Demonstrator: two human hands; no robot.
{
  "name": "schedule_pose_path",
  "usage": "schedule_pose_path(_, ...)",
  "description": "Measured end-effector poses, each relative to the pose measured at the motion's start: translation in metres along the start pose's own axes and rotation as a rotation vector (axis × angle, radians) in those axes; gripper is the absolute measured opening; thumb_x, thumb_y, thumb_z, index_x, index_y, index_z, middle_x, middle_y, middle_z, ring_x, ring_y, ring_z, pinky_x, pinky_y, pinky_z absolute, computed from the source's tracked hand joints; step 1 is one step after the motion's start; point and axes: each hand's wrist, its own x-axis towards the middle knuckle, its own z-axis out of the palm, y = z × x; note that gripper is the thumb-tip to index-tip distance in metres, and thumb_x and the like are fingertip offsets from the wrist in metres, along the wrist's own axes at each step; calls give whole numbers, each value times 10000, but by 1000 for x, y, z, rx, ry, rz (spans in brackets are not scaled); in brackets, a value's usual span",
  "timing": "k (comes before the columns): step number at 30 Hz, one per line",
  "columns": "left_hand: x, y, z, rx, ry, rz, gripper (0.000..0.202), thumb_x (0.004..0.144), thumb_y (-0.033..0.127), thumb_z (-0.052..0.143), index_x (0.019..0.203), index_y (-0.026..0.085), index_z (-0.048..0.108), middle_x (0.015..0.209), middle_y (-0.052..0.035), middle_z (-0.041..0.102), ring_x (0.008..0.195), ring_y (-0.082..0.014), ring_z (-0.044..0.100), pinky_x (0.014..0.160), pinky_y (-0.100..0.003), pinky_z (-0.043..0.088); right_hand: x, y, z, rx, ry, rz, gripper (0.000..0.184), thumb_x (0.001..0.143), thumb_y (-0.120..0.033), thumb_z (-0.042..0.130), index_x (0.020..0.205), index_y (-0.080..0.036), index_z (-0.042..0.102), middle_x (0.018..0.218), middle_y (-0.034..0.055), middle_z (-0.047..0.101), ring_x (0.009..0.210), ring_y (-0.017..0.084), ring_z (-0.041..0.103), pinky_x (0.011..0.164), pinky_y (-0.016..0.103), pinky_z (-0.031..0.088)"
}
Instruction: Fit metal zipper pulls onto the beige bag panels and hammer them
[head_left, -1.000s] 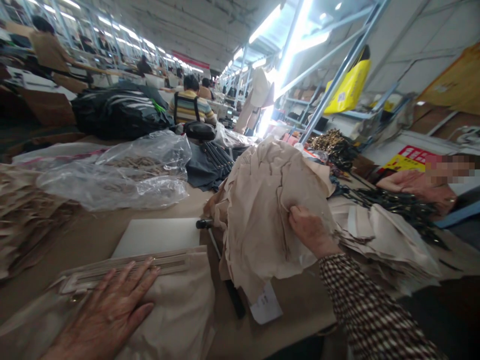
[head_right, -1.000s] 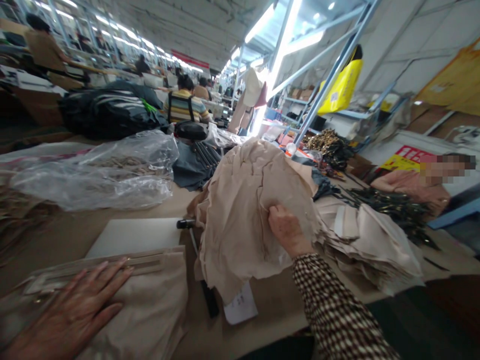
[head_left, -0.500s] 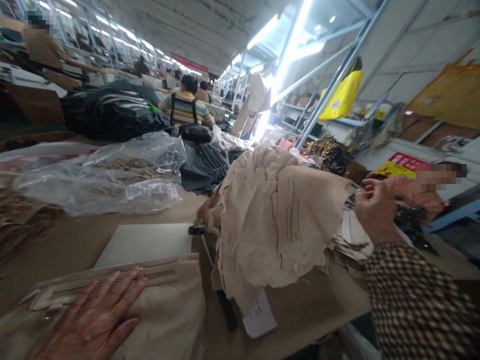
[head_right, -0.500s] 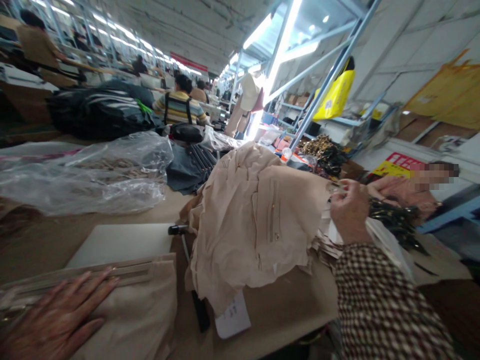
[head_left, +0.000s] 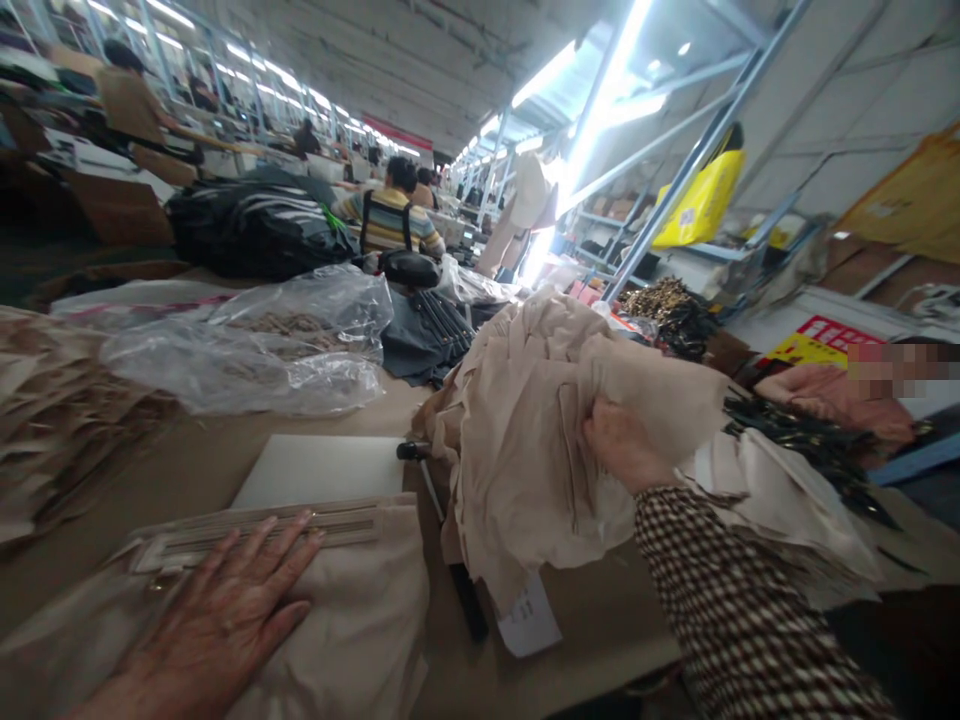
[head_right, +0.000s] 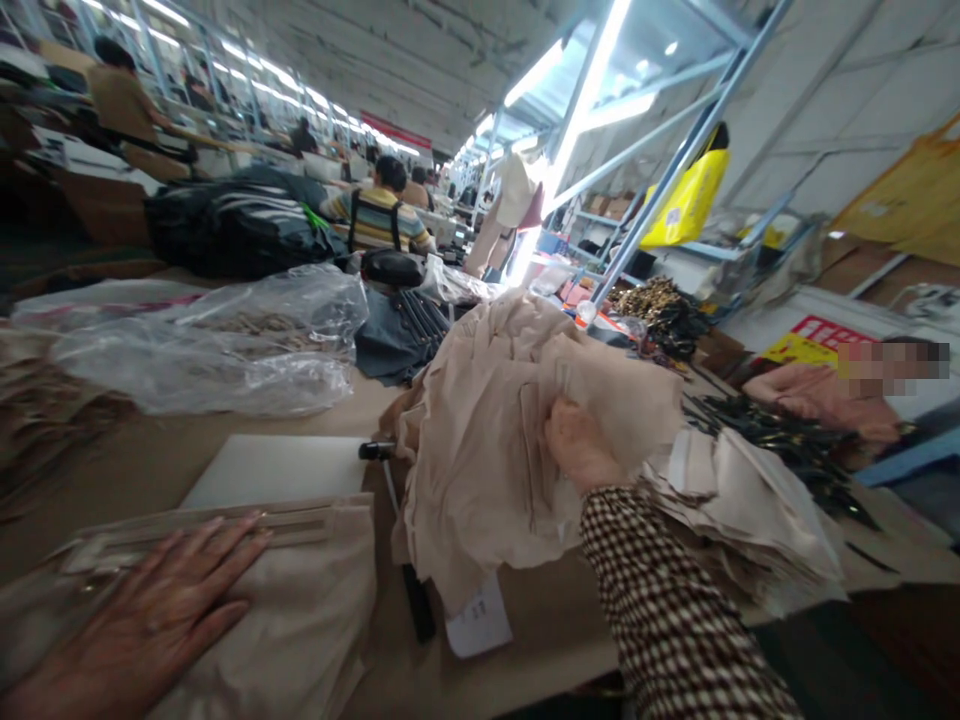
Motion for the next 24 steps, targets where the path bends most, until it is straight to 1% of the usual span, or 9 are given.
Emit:
schedule_pose_path(5, -2, 1, 4, -12, 25, 2, 570, 899, 530, 475, 1425, 316, 524, 1543, -35, 413, 1412, -371, 415, 1158, -603, 314, -3, 16, -17, 92, 92, 48, 477, 861, -179, 453, 1327, -101, 519, 964, 138, 710, 871, 249, 661, 785, 345, 476)
schedule_pose_path(9, -2, -8, 14, -60, 30, 27, 568, 901, 512, 502, 1432, 313, 520, 1540, -46, 429, 1414, -360, 416, 1164, -584, 309, -21, 37, -58, 541, 433, 330, 352, 770, -243, 518, 1085, -144, 639, 896, 134, 702, 761, 254, 659, 705, 383, 518)
schedule_pose_path(11, 1, -13, 13, -95, 38, 42, 552, 906, 501, 522, 1427, 320, 528, 1528, -45, 453, 1400, -350, 437, 1156, -570, 330, -39, 39, -84, 680, 498, 323, 302, 815, -282, 500, 1047, -173, 660, 971, 161, 710, 814, 267, 683, 716, 399, 540)
schedule_pose_path(13, 5, -13, 0, -136, 111, 80, 502, 918, 472, 524, 1394, 315, 566, 1501, -49, 498, 1370, -335, 477, 1134, -539, 376, -59, 33, -108, 586, 497, 167, 288, 857, -333, 510, 1060, -215, 676, 991, 131, 726, 863, 273, 701, 748, 412, 553)
schedule_pose_path(15, 9, -4, -28, -193, 269, 168, 443, 940, 423, 509, 1350, 281, 598, 1465, -60, 544, 1342, -294, 511, 1124, -468, 409, -76, 19, -128, 304, 491, -119, 266, 891, -354, 517, 1052, -227, 686, 955, 93, 737, 845, 270, 707, 756, 417, 555)
schedule_pose_path(18, 12, 32, -92, -297, 524, 369, 350, 956, 289, 500, 1281, 215, 607, 1390, -69, 605, 1329, -215, 513, 1141, -357, 402, -94, -18, -148, -190, 461, -569, 228, 952, -278, 474, 1023, -185, 669, 909, 85, 714, 843, 263, 670, 785, 417, 525)
schedule_pose_path(20, 12, 63, -134, -307, 607, 504, 334, 939, 160, 481, 1247, 188, 608, 1355, -63, 623, 1343, -206, 489, 1138, -341, 408, -105, -50, -157, -364, 471, -745, 209, 950, -187, 454, 1011, -177, 653, 926, 99, 692, 928, 295, 626, 846, 462, 477)
schedule_pose_path(22, 9, 90, -164, -261, 715, 562, 358, 932, 134, 458, 1260, 176, 595, 1370, -61, 603, 1336, -242, 481, 1140, -394, 400, -118, -85, -161, -342, 494, -865, 193, 935, -134, 451, 993, -179, 630, 939, 98, 679, 978, 305, 592, 898, 489, 430)
schedule_pose_path(24, 4, 106, -179, -161, 795, 522, 375, 932, 127, 433, 1273, 162, 587, 1329, -72, 615, 1263, -261, 522, 1113, -424, 407, -136, -120, -160, -121, 426, -957, 158, 937, -111, 446, 954, -179, 588, 866, 66, 662, 876, 237, 597, 857, 410, 437)
